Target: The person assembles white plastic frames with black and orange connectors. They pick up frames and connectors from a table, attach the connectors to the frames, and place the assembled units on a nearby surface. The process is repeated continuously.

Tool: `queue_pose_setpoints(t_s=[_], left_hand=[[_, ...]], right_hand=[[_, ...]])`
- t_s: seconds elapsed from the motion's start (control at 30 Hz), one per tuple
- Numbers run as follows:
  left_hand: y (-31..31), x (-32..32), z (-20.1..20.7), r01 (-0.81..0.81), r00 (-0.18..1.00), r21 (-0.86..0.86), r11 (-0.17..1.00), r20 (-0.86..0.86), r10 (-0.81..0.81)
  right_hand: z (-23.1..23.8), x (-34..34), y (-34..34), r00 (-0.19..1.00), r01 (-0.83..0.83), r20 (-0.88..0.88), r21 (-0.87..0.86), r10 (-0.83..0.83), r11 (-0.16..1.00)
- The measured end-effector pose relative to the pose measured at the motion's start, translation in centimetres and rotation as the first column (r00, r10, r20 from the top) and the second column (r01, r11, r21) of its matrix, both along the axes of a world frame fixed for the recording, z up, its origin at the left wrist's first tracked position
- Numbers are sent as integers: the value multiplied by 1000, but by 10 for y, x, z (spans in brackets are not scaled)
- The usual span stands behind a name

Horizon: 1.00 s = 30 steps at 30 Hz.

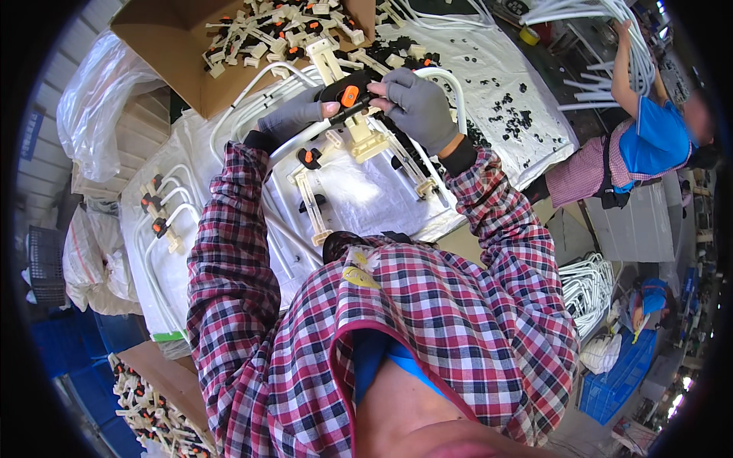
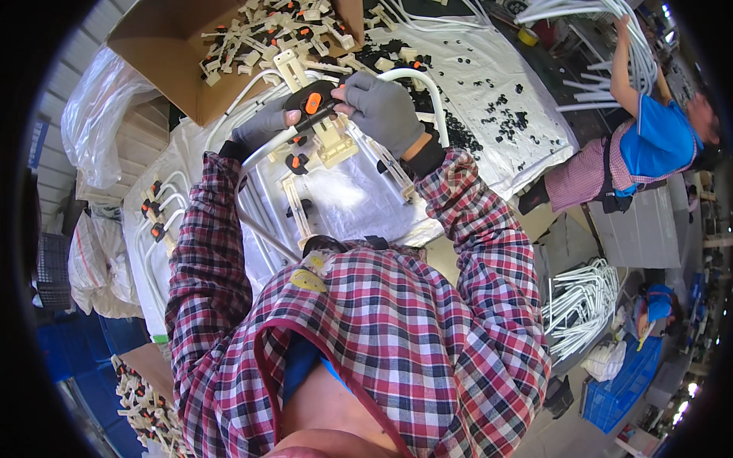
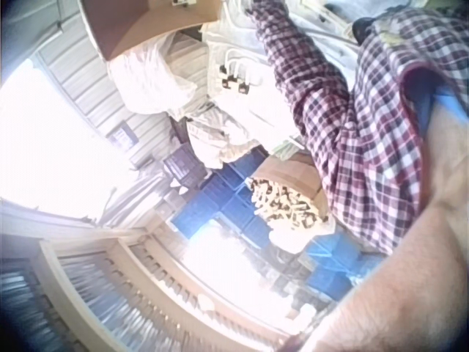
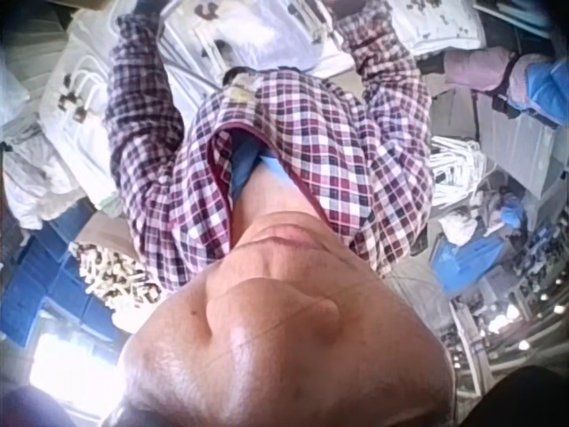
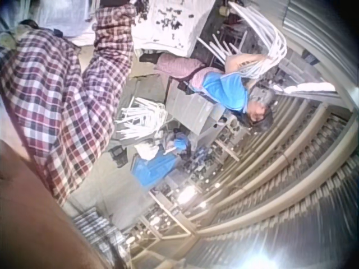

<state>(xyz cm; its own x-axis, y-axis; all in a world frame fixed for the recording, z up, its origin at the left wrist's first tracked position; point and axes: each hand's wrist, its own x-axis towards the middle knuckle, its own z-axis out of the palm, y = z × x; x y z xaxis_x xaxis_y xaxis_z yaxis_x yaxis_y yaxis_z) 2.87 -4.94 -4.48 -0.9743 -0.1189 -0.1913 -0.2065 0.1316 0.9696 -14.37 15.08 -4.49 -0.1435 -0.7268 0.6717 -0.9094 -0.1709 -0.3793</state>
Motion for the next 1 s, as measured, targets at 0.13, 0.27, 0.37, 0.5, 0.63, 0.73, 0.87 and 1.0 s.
queue_pose_setpoints(t_s=[0.13,0.27,0.37,0.5,0.63,0.73,0.87,1.0], left_hand=[[-1,-2,-14,-38,999,181,983,4,38],[5,0,-4,-51,998,173,984,45,44],[11,0,9,-18,999,78,997,-25,20],[21,3,24,-23,1000,11,1000,-6,23],[31,1,31,-56,998,-22,998,-27,56],[13,2,17,-76,997,-23,997,-6,75],[21,17,31,-51,994,-157,986,-109,34],[-5,90,-14,-329,944,-111,938,-58,325]], right_hand=[[-15,-11,-6,976,-57,-216,-196,13,979],[-21,-19,-11,972,-99,-228,-210,50,973],[-7,-14,-12,997,30,-67,-60,-34,998],[27,-33,-25,997,-75,1,400,81,913],[40,-55,-44,983,-152,48,746,175,649],[35,-48,-43,993,-103,28,707,118,699],[14,-40,-27,978,-50,-171,353,117,934],[-76,-59,21,928,353,185,-165,-323,921]])
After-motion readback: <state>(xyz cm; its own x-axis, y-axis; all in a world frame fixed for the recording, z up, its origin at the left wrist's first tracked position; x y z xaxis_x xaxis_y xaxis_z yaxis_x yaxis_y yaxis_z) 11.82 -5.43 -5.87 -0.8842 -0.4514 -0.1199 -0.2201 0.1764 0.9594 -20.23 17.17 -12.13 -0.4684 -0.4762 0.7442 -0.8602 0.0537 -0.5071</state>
